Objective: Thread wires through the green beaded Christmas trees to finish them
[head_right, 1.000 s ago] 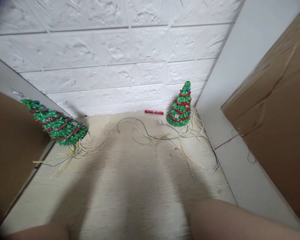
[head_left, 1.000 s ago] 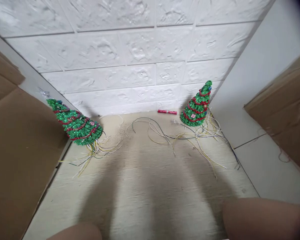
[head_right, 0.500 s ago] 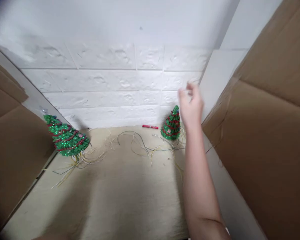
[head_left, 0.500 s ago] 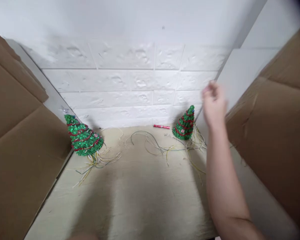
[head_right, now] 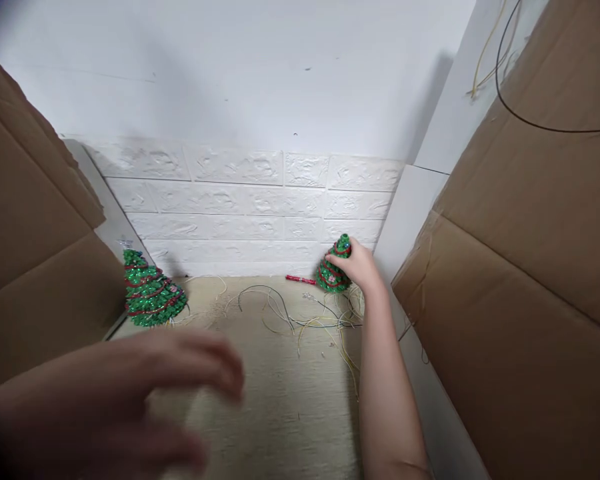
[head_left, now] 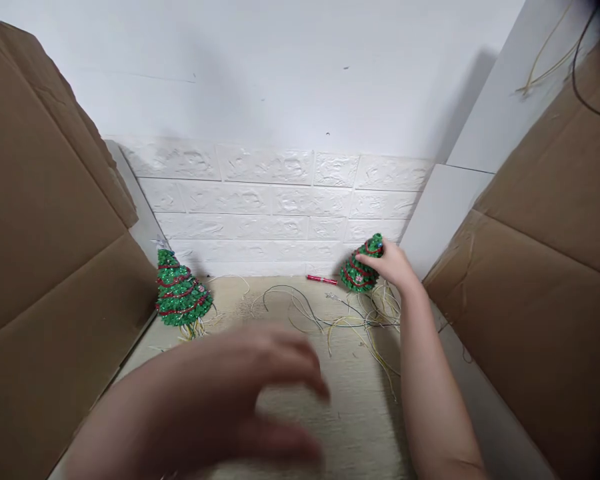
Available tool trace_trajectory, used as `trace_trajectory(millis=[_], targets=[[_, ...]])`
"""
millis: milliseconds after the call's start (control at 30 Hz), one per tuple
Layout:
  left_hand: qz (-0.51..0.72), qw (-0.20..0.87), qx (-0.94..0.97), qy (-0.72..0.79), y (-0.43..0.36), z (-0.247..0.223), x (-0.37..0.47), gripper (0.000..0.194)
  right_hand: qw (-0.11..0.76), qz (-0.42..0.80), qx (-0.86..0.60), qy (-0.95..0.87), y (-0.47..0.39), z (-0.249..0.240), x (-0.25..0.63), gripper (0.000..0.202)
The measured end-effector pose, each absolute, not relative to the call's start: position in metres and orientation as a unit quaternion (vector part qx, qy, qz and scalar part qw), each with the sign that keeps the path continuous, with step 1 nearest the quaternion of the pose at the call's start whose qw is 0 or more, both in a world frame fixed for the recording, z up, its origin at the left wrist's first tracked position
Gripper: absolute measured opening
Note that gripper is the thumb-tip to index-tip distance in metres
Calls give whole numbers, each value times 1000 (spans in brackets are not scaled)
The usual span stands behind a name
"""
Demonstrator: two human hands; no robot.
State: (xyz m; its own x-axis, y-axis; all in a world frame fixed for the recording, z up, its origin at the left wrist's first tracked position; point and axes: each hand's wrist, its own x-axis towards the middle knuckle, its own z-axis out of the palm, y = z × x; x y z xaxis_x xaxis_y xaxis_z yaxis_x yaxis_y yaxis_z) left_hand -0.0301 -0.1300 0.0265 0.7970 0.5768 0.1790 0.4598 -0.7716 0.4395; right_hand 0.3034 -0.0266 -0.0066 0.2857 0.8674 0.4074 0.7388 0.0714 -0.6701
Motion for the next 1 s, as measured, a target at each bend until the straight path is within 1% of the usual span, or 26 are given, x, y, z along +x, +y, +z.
trace_trajectory(millis=[33,67,133,233,300,333,433,500,567,633,700,767,800,867,900,1000], targets=[[125,197,935,267,-116,43,-14,32,440,48,-672,-593,-34,4,295,35],[162,174,928,286,-103,54,-1,35,454,37,-658,-599,-41,13,286,36],[240,129,911,311,-81,61,20,46,495,37,-617,-610,-54,27,267,38],[348,62,872,337,-62,47,36,66,531,108,-562,-625,-70,39,238,37],[362,62,865,341,-59,37,42,76,526,168,-528,-645,-78,42,219,37],[357,77,868,337,-59,35,44,78,512,199,-516,-657,-80,43,211,37],[324,152,869,341,-62,38,46,74,501,261,-493,-662,-85,44,192,37],[312,178,858,368,-62,43,45,71,510,282,-481,-655,-83,43,187,41],[307,169,853,387,-59,47,41,64,512,311,-450,-662,-78,40,189,47],[290,150,859,395,-53,49,35,54,494,365,-397,-682,-68,34,199,56],[248,141,863,416,-45,48,27,48,445,424,-372,-695,-54,22,216,60],[192,140,865,442,-36,45,18,47,385,402,-462,-690,-36,6,234,60],[168,142,865,450,-32,42,14,49,321,357,-542,-690,-28,-3,243,56],[138,141,859,472,-25,37,7,52,88,240,-699,-668,-12,-22,256,44],[127,139,857,480,-22,34,4,53,43,222,-729,-646,-6,-30,261,39],[102,132,850,499,-15,28,0,51,-8,192,-765,-615,9,-52,267,25]])
